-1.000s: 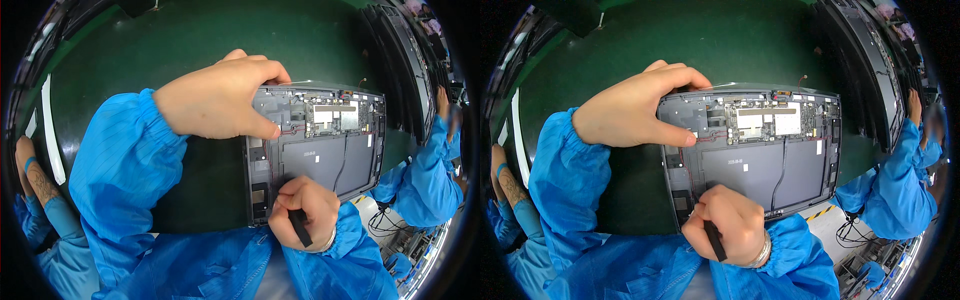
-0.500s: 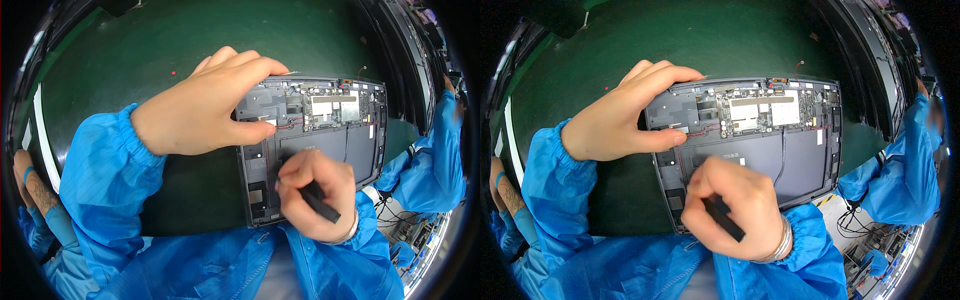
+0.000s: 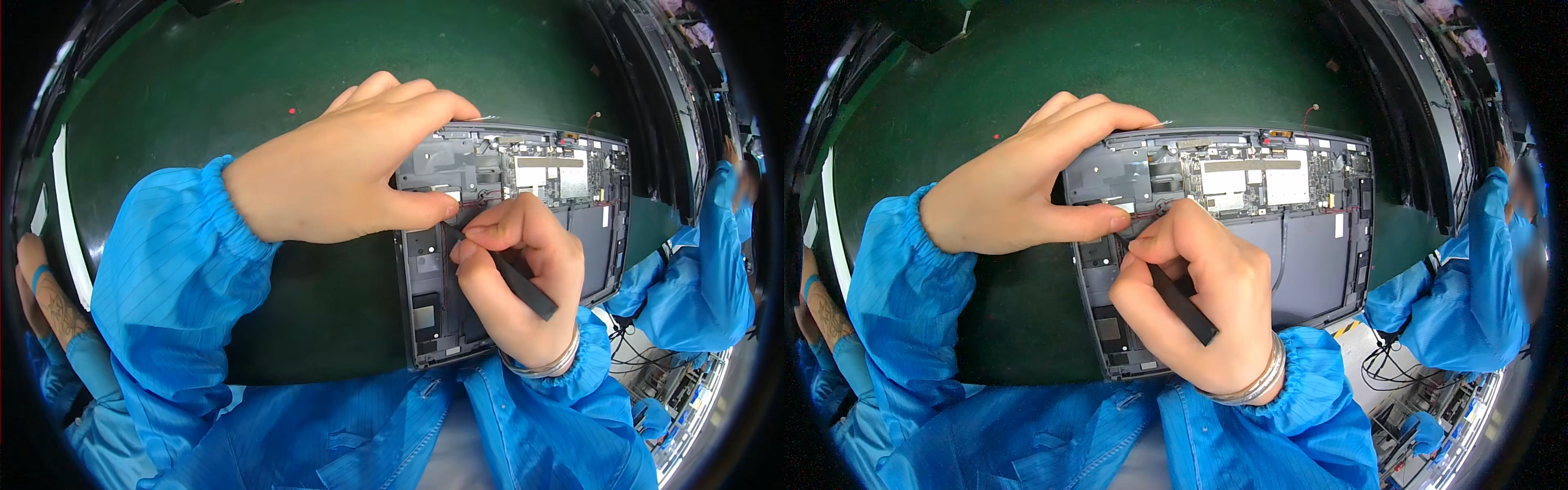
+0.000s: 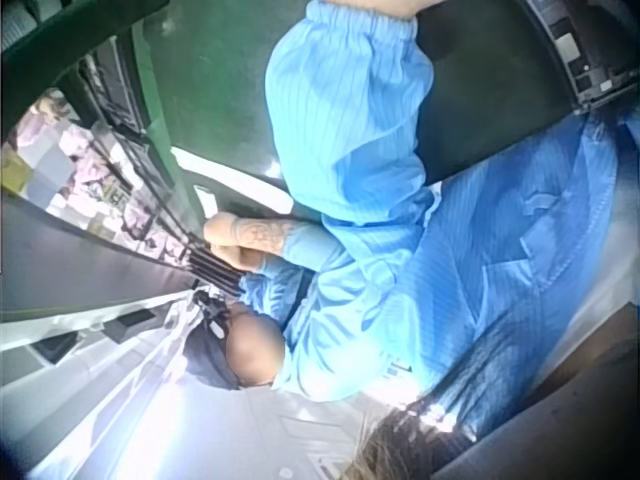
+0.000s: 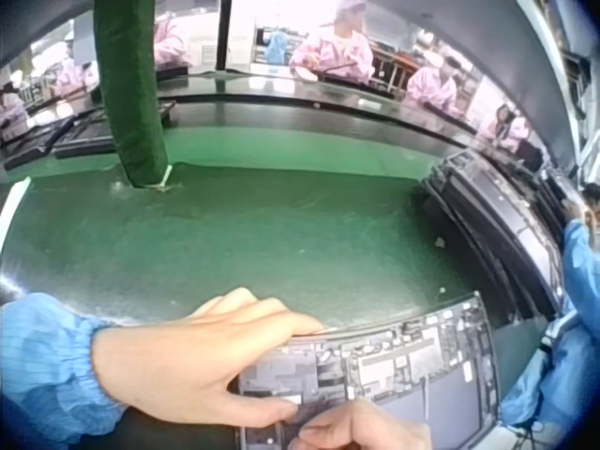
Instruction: Installing internal components and connecting cables inside an electronic device chassis on an assembly line.
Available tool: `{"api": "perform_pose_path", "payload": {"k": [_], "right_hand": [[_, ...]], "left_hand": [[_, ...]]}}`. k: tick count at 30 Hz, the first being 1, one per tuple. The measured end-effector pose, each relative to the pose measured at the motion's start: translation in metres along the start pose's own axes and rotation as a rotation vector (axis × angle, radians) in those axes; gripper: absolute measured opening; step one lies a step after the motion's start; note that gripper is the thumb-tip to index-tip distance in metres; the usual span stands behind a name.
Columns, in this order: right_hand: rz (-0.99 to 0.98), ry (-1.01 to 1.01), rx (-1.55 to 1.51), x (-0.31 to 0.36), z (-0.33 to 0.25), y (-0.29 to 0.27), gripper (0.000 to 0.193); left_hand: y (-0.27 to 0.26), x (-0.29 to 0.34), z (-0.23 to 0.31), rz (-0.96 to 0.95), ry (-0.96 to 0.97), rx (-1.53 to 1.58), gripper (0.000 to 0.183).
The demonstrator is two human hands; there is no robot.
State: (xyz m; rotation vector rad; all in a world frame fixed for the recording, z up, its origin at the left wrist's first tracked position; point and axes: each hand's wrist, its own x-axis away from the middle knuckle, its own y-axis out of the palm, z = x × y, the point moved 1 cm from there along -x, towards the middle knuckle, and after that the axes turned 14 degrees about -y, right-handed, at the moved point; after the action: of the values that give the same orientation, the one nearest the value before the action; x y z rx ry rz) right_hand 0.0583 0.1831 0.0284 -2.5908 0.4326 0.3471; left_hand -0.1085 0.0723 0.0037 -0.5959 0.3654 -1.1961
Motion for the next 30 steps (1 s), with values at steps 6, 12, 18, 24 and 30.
{"api": "perform_pose_path", "payload": {"k": [6,12,18,24,30], "right_hand": [[-0.048,0.053,0.105,0.002,-0.012,-0.003,0.015],[-0.138,0.087,0.17,0.027,-0.026,-0.006,0.019],[-0.206,-0.17,0.162,0.038,-0.016,-0.031,0.023],[-0.456,-0.345,0.607,0.079,0.009,-0.09,0.035],[-0.365,-0.447,0.62,0.03,0.023,-0.082,0.035]], "left_hand": [[-0.002,0.002,0.001,-0.005,-0.019,0.019,0.06],[-0.005,-0.003,-0.002,-0.01,-0.021,0.029,0.06],[-0.005,-0.005,-0.001,0.012,-0.008,0.003,0.061],[-0.006,-0.003,0.004,-0.027,-0.075,0.033,0.066],[-0.05,0.01,0.01,0.415,-0.118,-0.16,0.06]]}}
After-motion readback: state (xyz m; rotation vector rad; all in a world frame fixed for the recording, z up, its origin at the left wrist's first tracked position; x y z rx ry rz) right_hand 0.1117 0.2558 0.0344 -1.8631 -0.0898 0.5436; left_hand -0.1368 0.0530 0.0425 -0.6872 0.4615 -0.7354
